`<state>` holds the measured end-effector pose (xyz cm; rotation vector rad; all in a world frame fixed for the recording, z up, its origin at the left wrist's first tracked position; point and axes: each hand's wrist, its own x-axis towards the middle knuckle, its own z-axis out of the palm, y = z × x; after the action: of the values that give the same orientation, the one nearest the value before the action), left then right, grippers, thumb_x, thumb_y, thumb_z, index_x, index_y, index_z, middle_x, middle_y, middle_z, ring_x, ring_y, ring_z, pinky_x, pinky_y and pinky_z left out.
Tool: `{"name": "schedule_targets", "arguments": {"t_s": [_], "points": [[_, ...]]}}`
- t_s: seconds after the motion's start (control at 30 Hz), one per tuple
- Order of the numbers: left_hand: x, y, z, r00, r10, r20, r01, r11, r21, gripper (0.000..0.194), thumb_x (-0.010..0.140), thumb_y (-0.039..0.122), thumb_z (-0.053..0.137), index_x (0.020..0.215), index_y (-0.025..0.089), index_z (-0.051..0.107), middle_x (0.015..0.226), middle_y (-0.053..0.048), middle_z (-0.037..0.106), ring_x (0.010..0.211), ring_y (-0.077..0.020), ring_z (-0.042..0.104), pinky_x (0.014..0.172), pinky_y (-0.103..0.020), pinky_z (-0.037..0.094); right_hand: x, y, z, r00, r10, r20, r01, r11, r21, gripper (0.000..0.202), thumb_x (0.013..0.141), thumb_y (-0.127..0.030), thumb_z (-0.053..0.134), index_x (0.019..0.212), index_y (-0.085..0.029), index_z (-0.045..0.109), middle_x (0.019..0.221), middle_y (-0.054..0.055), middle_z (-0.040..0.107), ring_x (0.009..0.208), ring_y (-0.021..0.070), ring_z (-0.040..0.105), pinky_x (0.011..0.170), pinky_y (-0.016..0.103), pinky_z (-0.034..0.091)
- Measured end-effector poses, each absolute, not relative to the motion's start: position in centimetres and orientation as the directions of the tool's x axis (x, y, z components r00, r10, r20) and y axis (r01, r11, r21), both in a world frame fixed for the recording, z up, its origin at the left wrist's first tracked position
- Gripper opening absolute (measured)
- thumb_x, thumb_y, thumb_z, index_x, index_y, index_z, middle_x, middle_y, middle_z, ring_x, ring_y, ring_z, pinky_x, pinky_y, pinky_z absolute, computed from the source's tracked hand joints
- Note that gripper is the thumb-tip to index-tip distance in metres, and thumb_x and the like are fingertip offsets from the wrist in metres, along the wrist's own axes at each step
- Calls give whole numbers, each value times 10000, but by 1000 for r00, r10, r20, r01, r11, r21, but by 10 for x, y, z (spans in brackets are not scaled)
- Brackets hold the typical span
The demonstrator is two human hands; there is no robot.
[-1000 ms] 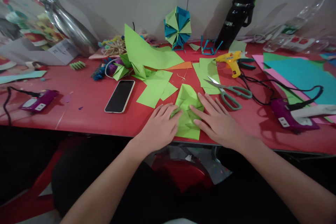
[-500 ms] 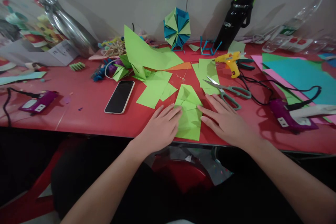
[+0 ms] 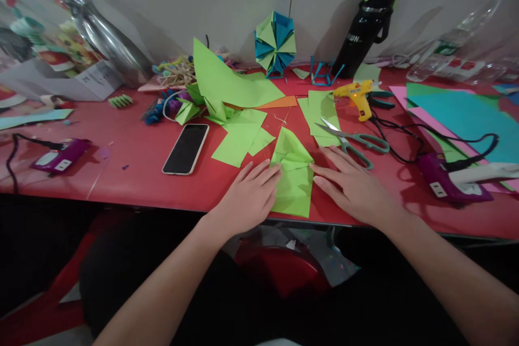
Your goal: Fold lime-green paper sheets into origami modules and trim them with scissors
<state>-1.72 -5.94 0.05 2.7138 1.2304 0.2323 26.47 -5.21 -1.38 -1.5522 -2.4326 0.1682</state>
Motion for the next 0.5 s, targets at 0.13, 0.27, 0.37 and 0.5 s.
{"name": "schedule_targets", "arguments": {"t_s": [0.13,0.27,0.37,0.5], "points": [[-19,-58,-1,655,753,64,733,-653,192,476,1074,272,353,1506,142,502,1630,-77,448,1547,-295,335,1270,-517,281,265,-50,-12,-390,915,102,867,402,-293,485,1059,-504,395,1359,-264,692,1662,63,404,1560,333,305,1194,569,407],[-20,-57,-1,657,752,58,729,-653,208,477,1075,269,347,1519,161,487,1628,-71,451,1556,-289,318,1269,-518,283,264,-48,-11,-400,908,127,809,415,-417,440,1042,-498,446,1278,-262,732,1620,67,469,1501,338,420,1180,560,431],[-19,-57,1,654,755,47,729,-645,228,476,1072,268,352,1517,165,486,1625,-77,455,1558,-292,316,1265,-530,294,260,-45,-13,-284,927,243,710,374,-597,326,1025,-445,510,1117,-255,758,1385,85,678,1274,298,646,1086,506,525],[-19,-57,1,648,758,72,723,-642,255,449,1056,242,381,1473,171,534,1628,-109,442,1550,-306,330,1251,-548,321,253,-36,-19,-119,966,231,670,250,-699,354,955,-423,621,1244,-225,673,1163,109,758,1048,290,723,904,488,602]]}}
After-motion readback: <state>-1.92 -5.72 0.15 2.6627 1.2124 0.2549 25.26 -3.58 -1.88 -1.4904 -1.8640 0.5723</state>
